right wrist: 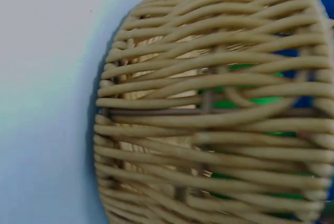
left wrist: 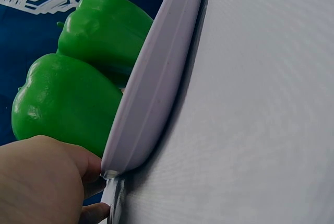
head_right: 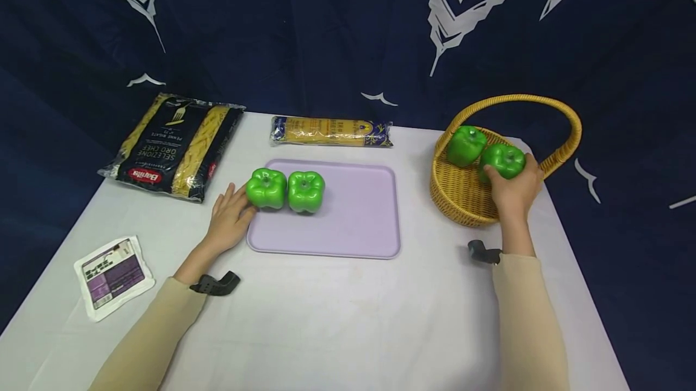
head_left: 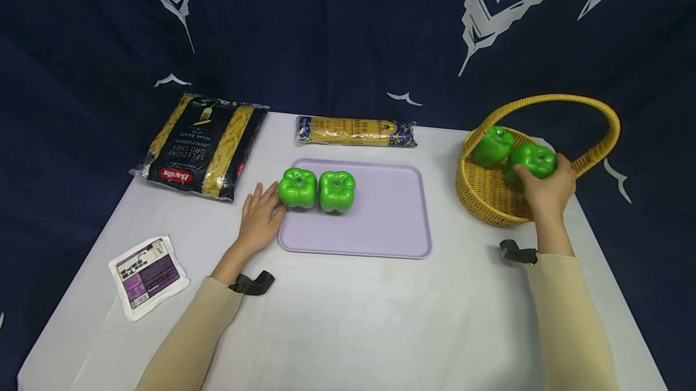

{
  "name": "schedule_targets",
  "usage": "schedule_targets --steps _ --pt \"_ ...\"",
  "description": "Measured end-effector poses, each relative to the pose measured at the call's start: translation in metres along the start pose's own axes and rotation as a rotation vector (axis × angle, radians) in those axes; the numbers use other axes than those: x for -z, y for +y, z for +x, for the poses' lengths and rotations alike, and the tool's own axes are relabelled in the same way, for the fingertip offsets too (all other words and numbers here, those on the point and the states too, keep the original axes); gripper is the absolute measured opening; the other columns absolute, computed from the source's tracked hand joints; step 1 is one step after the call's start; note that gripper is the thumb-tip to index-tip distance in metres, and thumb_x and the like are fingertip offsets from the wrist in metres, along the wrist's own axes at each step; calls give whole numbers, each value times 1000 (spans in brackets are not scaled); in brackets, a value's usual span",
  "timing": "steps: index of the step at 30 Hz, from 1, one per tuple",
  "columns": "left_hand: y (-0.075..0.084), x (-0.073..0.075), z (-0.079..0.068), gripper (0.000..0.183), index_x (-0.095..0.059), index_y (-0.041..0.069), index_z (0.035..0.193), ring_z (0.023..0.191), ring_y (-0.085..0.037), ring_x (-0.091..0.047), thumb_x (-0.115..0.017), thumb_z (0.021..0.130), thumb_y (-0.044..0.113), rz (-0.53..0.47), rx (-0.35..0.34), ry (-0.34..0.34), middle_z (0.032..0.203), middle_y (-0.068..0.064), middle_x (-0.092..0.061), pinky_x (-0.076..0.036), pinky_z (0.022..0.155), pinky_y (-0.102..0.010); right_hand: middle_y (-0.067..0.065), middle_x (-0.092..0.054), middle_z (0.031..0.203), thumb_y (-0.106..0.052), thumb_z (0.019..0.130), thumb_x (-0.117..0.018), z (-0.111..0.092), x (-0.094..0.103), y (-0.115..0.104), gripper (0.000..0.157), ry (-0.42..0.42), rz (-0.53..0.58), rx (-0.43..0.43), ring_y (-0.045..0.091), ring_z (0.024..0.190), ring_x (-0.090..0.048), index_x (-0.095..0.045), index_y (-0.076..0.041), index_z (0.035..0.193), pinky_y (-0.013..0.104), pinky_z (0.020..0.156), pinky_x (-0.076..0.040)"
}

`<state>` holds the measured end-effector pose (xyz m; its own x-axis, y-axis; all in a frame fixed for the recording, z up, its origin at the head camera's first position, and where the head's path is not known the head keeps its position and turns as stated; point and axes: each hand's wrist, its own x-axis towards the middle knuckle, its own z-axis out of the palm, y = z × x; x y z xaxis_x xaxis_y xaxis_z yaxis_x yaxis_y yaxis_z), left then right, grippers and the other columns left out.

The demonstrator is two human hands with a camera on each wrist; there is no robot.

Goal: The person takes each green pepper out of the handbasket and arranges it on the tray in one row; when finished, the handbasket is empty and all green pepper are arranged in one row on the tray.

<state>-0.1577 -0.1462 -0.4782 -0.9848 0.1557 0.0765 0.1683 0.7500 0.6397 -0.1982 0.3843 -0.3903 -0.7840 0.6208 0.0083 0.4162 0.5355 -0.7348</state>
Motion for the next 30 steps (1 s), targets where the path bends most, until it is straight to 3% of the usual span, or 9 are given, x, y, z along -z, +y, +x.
schedule_targets --steps 5,17,23,30 --pt "-1 0 0 47 -49 4 142 150 -45 -4 -45 99 21 -2 -1 -2 159 -18 -29 3 119 -60 9 -20 160 -42 91 -64 -15 11 -5 84 32 24 14 27 149 -16 -18 -19 157 46 120 -24" --pt "-2 0 1 48 -47 5 144 150 -45 -4 -43 100 23 -3 2 -8 159 -18 -29 3 120 -59 6 -31 155 -35 88 -70 -54 27 -20 81 70 29 124 21 139 -37 -26 -21 154 36 112 -40" --pt "-2 0 1 47 -49 4 142 150 -45 -5 -45 98 22 -5 1 1 158 -19 -30 3 119 -60 8 -42 148 -27 85 -76 -78 19 -35 79 79 50 251 24 124 -51 -34 -16 151 28 100 -50" --pt "-2 0 2 47 -49 6 143 150 -44 -4 -46 99 20 -5 7 -5 159 -17 -30 3 120 -59 12 -49 140 -22 82 -79 -101 -4 -48 76 31 103 401 28 116 -56 -41 -10 147 15 85 -49"
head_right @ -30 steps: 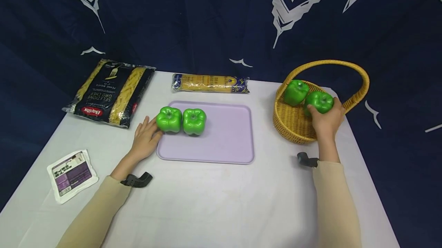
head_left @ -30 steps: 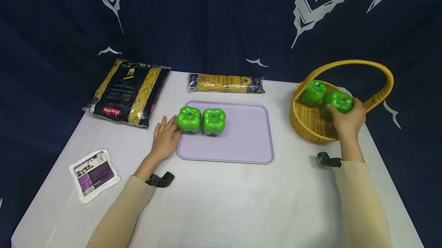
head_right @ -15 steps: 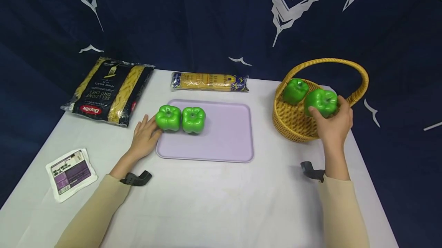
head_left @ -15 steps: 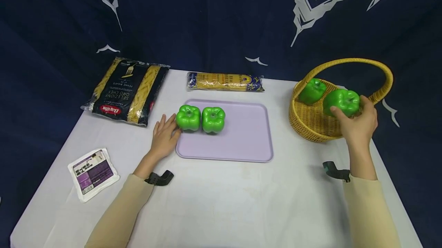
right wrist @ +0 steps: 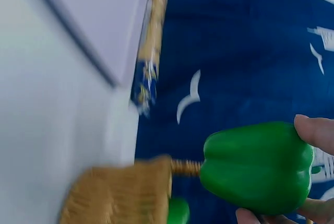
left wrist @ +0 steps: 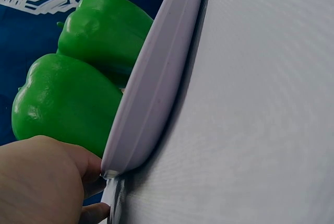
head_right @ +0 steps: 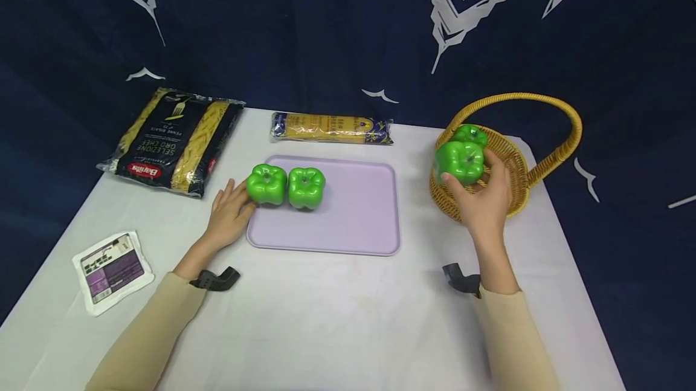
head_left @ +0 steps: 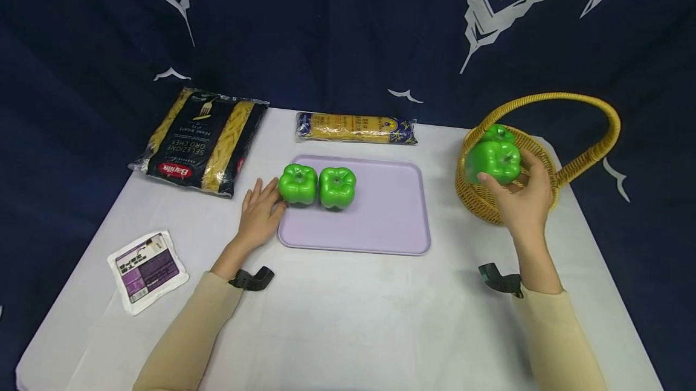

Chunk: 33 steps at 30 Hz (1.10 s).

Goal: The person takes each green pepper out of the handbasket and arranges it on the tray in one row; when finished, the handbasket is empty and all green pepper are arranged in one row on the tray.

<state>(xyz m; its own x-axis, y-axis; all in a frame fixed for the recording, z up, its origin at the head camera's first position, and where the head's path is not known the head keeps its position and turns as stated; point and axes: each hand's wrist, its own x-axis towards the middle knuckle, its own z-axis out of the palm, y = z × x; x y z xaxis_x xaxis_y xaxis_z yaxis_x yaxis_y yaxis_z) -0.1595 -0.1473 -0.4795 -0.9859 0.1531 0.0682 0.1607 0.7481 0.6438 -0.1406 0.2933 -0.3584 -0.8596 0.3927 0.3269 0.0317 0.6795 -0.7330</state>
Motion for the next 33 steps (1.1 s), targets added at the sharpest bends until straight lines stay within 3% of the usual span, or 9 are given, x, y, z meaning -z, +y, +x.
schedule_targets --steps 5,10,13,22,33 --pt "0 0 0 46 -50 5 142 150 -44 -5 -46 98 21 0 1 -1 158 -17 -30 3 120 -59 18 -50 137 -19 82 -80 -11 -29 -10 76 -98 54 52 32 114 -58 -41 -3 145 16 84 -51" --pt "-1 0 0 46 -50 5 141 150 -44 -5 -45 99 21 2 0 -2 158 -18 -30 2 120 -59 24 -48 135 -14 80 -81 -23 -61 -22 77 -197 114 108 37 113 -58 -41 3 143 41 93 -54" --pt "-1 -1 0 46 -51 5 141 150 -44 -5 -44 99 22 2 0 2 158 -18 -30 2 119 -60 25 -48 137 -14 78 -82 -31 -77 -31 79 -255 133 137 40 117 -56 -40 4 143 49 94 -53" --pt "-1 -1 1 45 -52 5 140 151 -43 -5 -45 99 23 12 4 0 158 -17 -31 2 120 -58 24 -47 137 -18 76 -85 -50 -105 -49 84 -357 140 176 36 117 -56 -40 1 144 45 93 -54" --pt "-1 -1 2 46 -50 5 142 151 -43 -5 -46 99 22 7 4 0 158 -17 -31 2 119 -60 23 -47 137 -19 77 -84 -56 -120 -49 84 -418 116 153 37 118 -54 -38 2 144 46 94 -53"
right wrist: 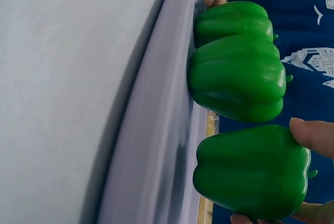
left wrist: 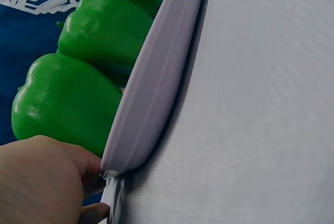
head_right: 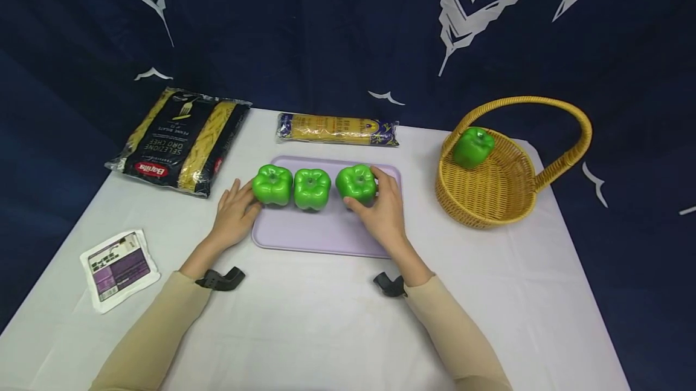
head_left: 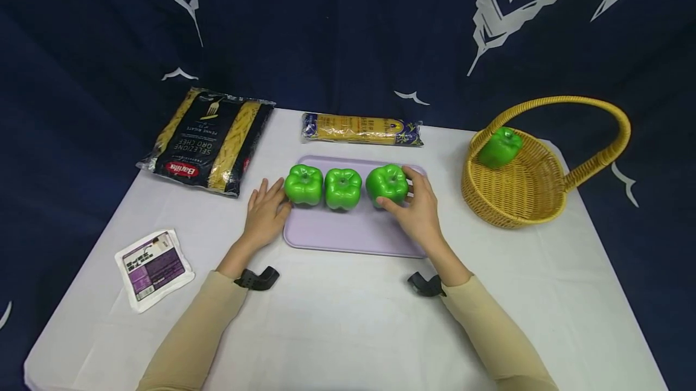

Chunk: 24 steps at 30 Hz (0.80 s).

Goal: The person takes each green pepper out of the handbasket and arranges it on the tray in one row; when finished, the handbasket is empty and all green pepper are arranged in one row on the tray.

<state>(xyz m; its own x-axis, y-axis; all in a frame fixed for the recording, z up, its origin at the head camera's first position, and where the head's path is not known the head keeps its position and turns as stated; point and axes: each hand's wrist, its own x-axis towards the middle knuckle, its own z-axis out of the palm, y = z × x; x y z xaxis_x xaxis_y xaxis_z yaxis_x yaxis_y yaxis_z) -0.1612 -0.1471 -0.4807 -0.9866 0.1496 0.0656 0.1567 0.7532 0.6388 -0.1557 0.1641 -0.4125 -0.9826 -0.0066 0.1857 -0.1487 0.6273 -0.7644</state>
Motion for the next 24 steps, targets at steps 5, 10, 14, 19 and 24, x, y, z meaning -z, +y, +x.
schedule_targets --steps 5,10,14,19,24 --pt "0 0 0 47 -48 5 143 150 -43 -4 -46 99 22 5 -1 -2 159 -17 -30 2 119 -60 23 -47 137 -20 77 -84 1 -4 3 84 -2 -15 -7 37 118 -54 -38 2 144 46 94 -53" --pt "0 0 0 47 -49 5 143 150 -43 -4 -46 99 22 8 -2 -1 159 -17 -30 2 119 -60 22 -47 138 -22 77 -84 1 -9 7 84 -10 -28 -12 36 118 -53 -38 2 144 46 94 -52" --pt "0 0 -1 47 -49 5 142 151 -43 -5 -47 99 21 2 -2 1 158 -17 -31 2 120 -59 22 -48 137 -25 78 -83 0 -10 8 84 -17 -43 -3 35 118 -53 -39 2 144 45 93 -53" --pt "1 0 -1 46 -50 4 142 151 -43 -5 -46 99 21 5 -3 3 158 -17 -31 2 120 -59 22 -47 137 -25 76 -85 -2 -10 7 85 -26 -33 13 36 119 -53 -39 1 143 44 94 -53" --pt "1 0 -1 46 -51 4 141 150 -43 -5 -46 98 21 2 -5 5 158 -18 -31 2 120 -59 22 -46 140 -20 76 -85 -5 -8 6 83 -42 -16 10 37 118 -55 -39 0 143 43 92 -55"
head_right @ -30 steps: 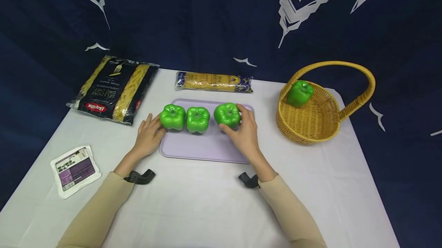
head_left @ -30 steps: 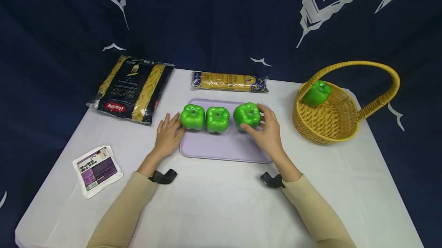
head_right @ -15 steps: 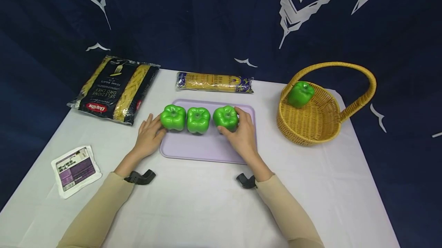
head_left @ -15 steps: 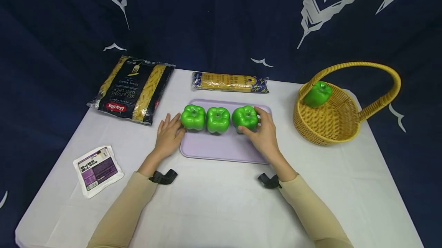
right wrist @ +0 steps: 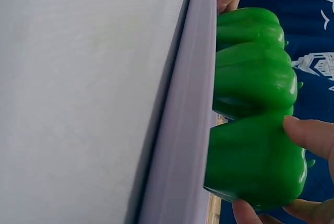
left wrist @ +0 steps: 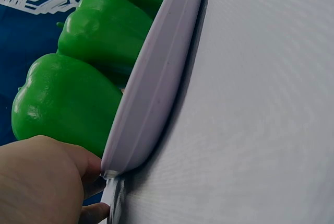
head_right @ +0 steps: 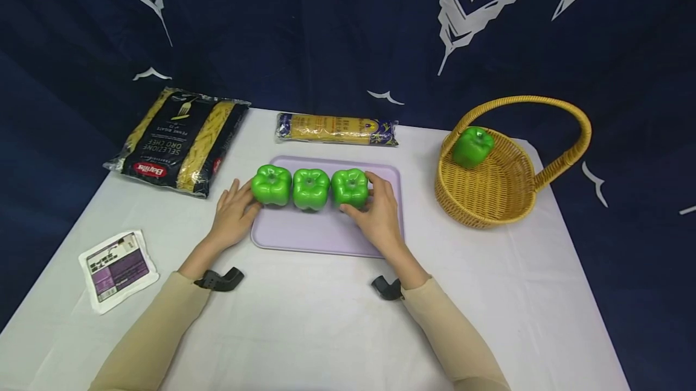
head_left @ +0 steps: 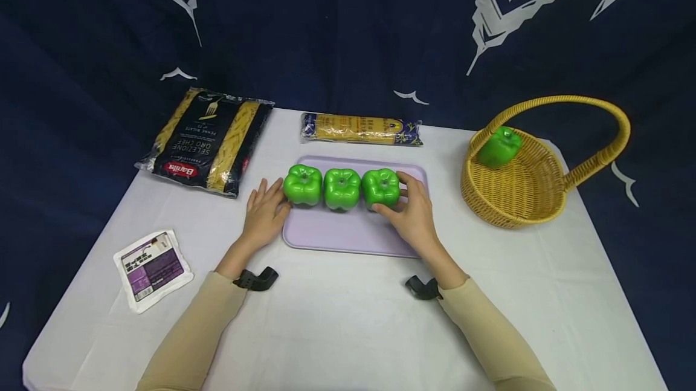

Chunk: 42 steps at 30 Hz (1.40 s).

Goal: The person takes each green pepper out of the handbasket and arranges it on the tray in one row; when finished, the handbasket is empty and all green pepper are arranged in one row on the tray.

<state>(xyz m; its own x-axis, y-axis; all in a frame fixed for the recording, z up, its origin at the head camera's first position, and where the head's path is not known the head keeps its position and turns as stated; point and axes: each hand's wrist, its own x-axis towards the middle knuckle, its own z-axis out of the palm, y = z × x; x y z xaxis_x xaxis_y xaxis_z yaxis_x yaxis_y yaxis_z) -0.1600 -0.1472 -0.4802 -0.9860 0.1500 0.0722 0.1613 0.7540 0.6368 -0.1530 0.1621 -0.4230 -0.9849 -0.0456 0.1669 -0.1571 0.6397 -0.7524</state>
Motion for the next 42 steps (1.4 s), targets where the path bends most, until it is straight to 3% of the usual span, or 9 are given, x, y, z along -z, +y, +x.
schedule_targets --steps 9,26,42 --pt "-1 0 0 46 -50 4 142 150 -43 -4 -46 99 21 4 0 -4 158 -17 -31 2 120 -59 23 -45 140 -16 78 -83 -4 3 0 82 -17 15 0 37 114 -60 -38 1 144 40 85 -58" --pt "1 1 0 46 -50 4 142 150 -43 -4 -45 99 22 1 2 -8 159 -17 -30 2 120 -59 22 -46 140 -24 80 -81 -6 16 1 81 -43 -18 41 37 118 -57 -38 -1 145 48 90 -56" --pt "1 0 0 46 -50 3 142 150 -43 -4 -46 99 21 9 2 -8 159 -17 -30 3 119 -60 23 -47 140 -10 78 -82 -6 64 13 78 -13 -30 130 39 118 -57 -41 1 143 51 91 -55"
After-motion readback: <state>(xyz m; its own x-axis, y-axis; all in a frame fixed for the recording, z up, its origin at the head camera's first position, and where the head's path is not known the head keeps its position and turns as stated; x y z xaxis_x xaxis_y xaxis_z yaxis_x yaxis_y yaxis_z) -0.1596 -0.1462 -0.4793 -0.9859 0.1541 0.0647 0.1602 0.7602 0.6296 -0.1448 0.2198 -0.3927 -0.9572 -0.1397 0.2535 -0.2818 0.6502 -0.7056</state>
